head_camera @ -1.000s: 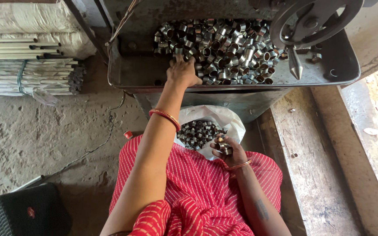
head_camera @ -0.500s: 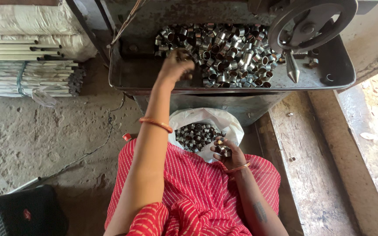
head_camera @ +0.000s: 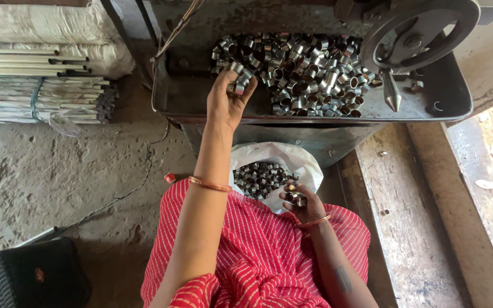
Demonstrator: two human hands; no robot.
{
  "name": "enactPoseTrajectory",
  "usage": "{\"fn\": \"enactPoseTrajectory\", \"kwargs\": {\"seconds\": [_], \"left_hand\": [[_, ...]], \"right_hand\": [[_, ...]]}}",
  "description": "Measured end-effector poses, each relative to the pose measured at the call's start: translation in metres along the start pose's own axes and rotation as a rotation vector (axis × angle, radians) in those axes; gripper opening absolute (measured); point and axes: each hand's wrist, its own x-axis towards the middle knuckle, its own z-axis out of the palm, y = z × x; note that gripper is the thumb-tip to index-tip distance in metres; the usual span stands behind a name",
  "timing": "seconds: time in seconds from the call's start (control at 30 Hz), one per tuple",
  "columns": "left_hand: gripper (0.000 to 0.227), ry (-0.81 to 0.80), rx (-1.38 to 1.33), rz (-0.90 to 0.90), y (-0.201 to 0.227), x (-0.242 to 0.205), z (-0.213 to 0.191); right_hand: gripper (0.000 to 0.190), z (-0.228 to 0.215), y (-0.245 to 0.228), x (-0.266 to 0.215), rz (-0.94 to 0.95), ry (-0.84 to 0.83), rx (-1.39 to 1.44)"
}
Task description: The person sits on the floor and repeatedly picks small metal caps from a tray, places them into a white cloth bag on their lap, and occasionally returns some to the tray. The person handles the caps by hand without using tools.
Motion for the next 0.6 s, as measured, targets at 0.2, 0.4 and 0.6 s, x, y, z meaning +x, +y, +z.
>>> {"fn": "enactPoseTrajectory", "kwargs": {"seconds": [0.2,0.4,0.6], "left_hand": [[0.052,-0.101,0.105,-0.122,-0.006,-0.060,0.006],[0.048,-0.118,0.169,-0.262,-0.014,-0.112,-0.005],[0.043,-0.094,0.281,-0.372,-0.028,-0.122,-0.039]], "right_hand": [[0.036,0.000,-0.001,0.000,-0.020,0.011,-0.015],[0.036,0.003,-0.001,-0.001,-0.004,-0.050,0.017],[0.037,0.003,-0.002,-0.005,-0.034,-0.019,0.031]]}}
